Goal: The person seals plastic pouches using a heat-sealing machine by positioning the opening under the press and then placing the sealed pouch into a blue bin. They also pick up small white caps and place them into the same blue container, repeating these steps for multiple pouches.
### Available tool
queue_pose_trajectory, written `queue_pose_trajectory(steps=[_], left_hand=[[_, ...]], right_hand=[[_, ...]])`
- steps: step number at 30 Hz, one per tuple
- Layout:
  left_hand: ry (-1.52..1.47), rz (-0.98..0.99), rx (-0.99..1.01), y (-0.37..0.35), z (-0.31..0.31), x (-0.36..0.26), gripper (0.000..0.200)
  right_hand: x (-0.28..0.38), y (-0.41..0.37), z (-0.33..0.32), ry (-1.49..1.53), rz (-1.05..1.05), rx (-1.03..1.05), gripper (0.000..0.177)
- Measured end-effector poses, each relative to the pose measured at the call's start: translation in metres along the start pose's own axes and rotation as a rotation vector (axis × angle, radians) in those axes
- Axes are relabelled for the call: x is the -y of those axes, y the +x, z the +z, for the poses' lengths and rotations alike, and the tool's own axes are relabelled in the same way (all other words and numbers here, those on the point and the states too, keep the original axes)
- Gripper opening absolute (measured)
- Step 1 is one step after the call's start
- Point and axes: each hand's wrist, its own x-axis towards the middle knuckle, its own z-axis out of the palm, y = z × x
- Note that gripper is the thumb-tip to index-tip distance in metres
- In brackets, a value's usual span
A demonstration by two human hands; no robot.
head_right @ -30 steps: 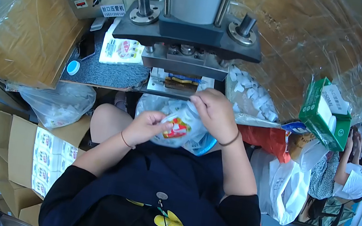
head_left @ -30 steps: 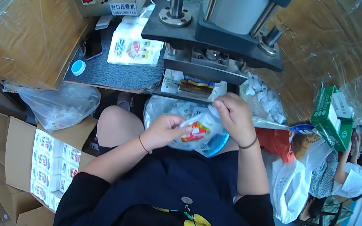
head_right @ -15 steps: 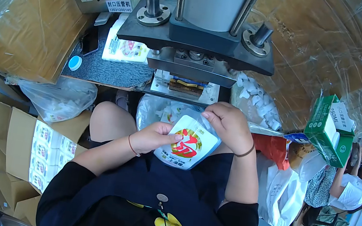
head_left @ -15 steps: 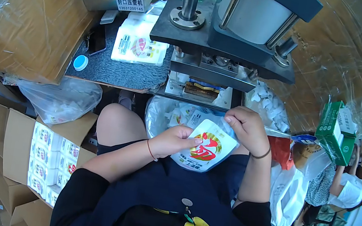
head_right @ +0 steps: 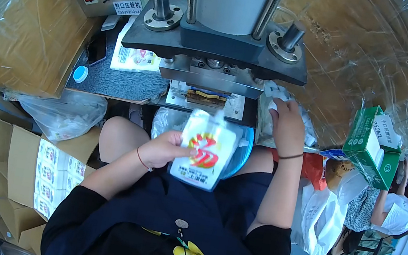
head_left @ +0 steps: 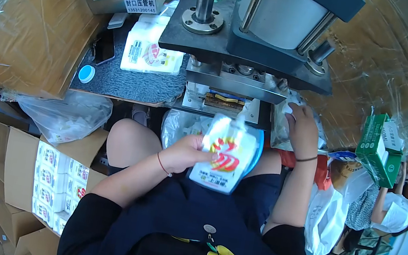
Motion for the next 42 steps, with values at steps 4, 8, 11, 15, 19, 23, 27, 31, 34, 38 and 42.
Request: queue_pose_trajectory(steps=[4, 8, 11, 15, 19, 23, 27, 31, 34, 38, 42], left_hand=[[-0.080, 0.051, -0.139, 0.011, -0.013, -0.026, 0.026], [0.076, 0.179, -0.303, 0.020, -0.018, -0.031, 0.021], [0.427, 0.500, -0.653, 0.019, -0.058, -0.044, 0.023], [1.497, 0.889, -1.171, 0.007, -0.122, -0.109, 0.050], [2.039, 0.556, -0.908, -0.011, -0.139, -0.079, 0.065], [1.966, 0.557, -0.823, -0.047, -0.096, -0.062, 0.054], [1.800, 0.570, -0.761, -0.064, -0.108, -0.067, 0.026], [0.633, 0.591, -0.633, -0.055, -0.074, -0.036, 0.011], [0.847, 0.464, -0.442, -0.048, -0.055, -0.022, 0.010], [0.648, 0.344, -0.321, -0.029, -0.001, -0.017, 0.012], [0.310, 0.244, -0.176, -0.022, 0.011, -0.001, 0.030]], right_hand=[[-0.029, 0.000, 0.029, 0.028, 0.003, 0.160, 0.026], [-0.031, -0.004, 0.041, 0.079, 0.021, 0.059, 0.027], [-0.044, -0.006, 0.053, 0.068, -0.038, -0.072, 0.025], [-0.048, -0.007, 0.047, 0.069, -0.043, -0.015, 0.025], [-0.032, -0.006, 0.040, 0.052, -0.003, 0.006, 0.021], [-0.036, -0.003, 0.034, -0.051, -0.050, 0.064, 0.022], [-0.037, -0.004, 0.022, -0.009, -0.079, -0.178, 0.025], [0.009, -0.019, 0.003, 0.558, 0.157, -0.217, 0.031], [0.064, -0.026, -0.002, 0.750, -0.165, 0.028, 0.027], [0.117, -0.024, -0.001, 1.078, -0.057, 0.128, 0.017], [0.107, -0.022, -0.011, 0.779, -0.117, 0.152, 0.019]])
